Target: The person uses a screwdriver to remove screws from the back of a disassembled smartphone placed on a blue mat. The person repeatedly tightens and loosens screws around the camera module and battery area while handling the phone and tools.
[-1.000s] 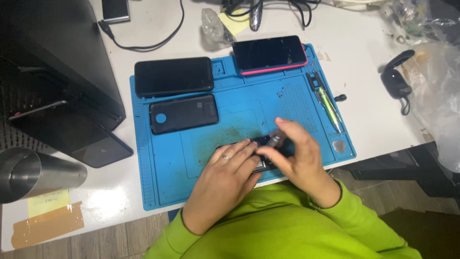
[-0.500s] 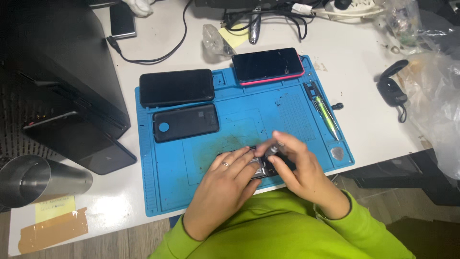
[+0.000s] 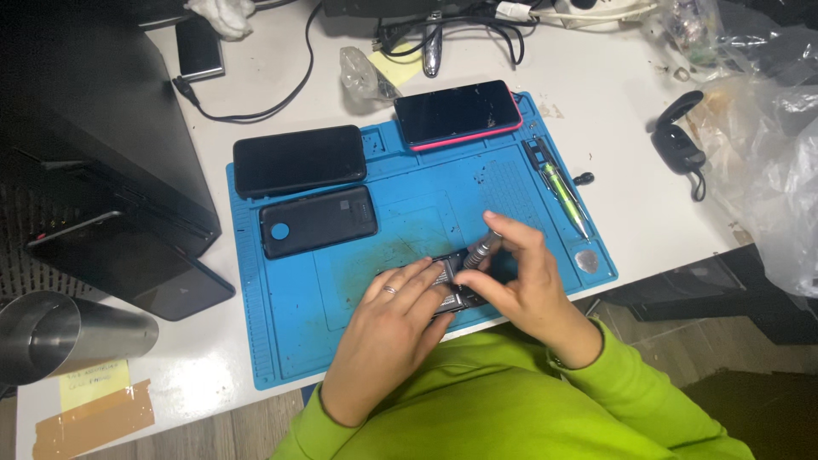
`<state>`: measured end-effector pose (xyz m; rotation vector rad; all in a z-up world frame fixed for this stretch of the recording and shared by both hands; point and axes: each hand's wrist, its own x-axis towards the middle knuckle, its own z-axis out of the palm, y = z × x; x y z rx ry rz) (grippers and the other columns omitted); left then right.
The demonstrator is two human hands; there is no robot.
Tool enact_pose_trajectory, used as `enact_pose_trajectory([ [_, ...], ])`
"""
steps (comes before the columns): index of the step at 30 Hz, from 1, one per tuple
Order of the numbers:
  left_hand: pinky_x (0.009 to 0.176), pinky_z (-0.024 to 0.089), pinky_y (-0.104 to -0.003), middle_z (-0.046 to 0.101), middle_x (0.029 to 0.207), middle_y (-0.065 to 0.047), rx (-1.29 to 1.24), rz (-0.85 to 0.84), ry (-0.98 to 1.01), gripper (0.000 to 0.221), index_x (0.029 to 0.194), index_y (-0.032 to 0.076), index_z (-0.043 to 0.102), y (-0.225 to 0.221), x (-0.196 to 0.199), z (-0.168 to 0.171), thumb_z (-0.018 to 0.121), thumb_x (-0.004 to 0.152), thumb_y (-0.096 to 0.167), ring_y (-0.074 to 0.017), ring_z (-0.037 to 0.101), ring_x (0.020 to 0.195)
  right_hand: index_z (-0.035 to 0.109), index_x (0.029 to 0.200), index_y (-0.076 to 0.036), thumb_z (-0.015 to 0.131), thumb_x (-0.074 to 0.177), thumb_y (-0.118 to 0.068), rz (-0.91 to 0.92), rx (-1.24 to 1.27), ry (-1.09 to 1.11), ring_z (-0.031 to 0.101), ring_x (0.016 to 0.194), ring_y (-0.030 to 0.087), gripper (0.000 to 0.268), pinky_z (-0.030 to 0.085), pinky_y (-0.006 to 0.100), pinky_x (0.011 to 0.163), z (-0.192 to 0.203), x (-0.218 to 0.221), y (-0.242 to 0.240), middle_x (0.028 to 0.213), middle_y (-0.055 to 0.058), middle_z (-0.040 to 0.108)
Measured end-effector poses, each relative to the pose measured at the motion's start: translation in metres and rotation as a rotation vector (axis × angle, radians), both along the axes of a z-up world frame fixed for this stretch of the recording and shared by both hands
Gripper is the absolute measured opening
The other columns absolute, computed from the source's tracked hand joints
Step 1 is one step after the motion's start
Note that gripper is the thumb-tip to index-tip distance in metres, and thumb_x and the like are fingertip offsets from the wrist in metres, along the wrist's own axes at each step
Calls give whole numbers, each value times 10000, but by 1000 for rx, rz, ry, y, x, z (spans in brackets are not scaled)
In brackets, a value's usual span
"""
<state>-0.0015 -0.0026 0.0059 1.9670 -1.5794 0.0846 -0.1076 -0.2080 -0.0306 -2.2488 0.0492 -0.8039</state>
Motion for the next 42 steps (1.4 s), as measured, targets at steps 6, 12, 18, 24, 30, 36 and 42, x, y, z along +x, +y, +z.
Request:
enact_pose_trajectory([
  [6, 1092, 437, -494, 655, 1378, -165, -31, -1, -16, 331, 1245, 15, 669, 0, 0, -5, 689, 978, 210, -340, 585, 1319, 351, 1424, -34, 781, 946, 43, 221, -161, -195, 653, 921, 306, 648, 569, 402, 850, 16, 7, 14, 1072, 200, 641],
  [12, 1096, 423, -479, 656, 1338, -150, -7, 3, -18, 274, 1201, 46, 663, 1, 0, -4, 650, 999, 230, -324, 569, 1328, 273, 1535, -97, 519, 1067, 33, 297, -51, -69, 704, 1162, 357, 545, 562, 442, 1064, 26, -3, 22, 1285, 262, 649],
  [18, 1094, 435, -488, 660, 1365, -156, -26, -1, -6, 334, 1248, 15, 664, 1, -1, -3, 689, 971, 200, -334, 584, 1316, 311, 1470, -55, 807, 987, -117, -18, -405, -183, 574, 774, 310, 696, 463, 439, 655, -5, -3, 24, 1015, 166, 617],
  [24, 1091, 418, -483, 646, 1380, -138, -5, -2, -35, 307, 1221, 43, 655, 1, -2, -6, 660, 988, 243, -323, 575, 1316, 324, 1482, -97, 711, 1003, 24, 116, -341, -260, 636, 905, 329, 628, 563, 519, 970, 11, 1, 24, 1078, 176, 657],
  [30, 1085, 424, -489, 654, 1369, -145, -27, 1, -26, 323, 1223, 42, 665, 0, -2, -6, 680, 976, 249, -331, 580, 1308, 252, 1543, -52, 503, 1088, -37, 170, -187, -159, 655, 1151, 374, 520, 498, 512, 1051, 28, -1, 29, 1270, 240, 640],
  [36, 1069, 429, -466, 651, 1371, -124, -37, -4, -30, 275, 1163, 45, 661, -1, 0, -6, 678, 966, 236, -312, 585, 1299, 352, 1434, -31, 795, 992, -171, -116, -446, -253, 608, 869, 350, 642, 536, 529, 920, 12, 10, 34, 976, 174, 620],
  [42, 1077, 420, -471, 640, 1403, -113, -36, -11, -34, 294, 1225, 55, 658, -1, 2, -5, 640, 998, 239, -311, 577, 1320, 394, 1424, -23, 632, 1026, 51, 137, -267, -255, 677, 1017, 389, 469, 559, 558, 1046, 17, 2, 29, 1163, 230, 659],
])
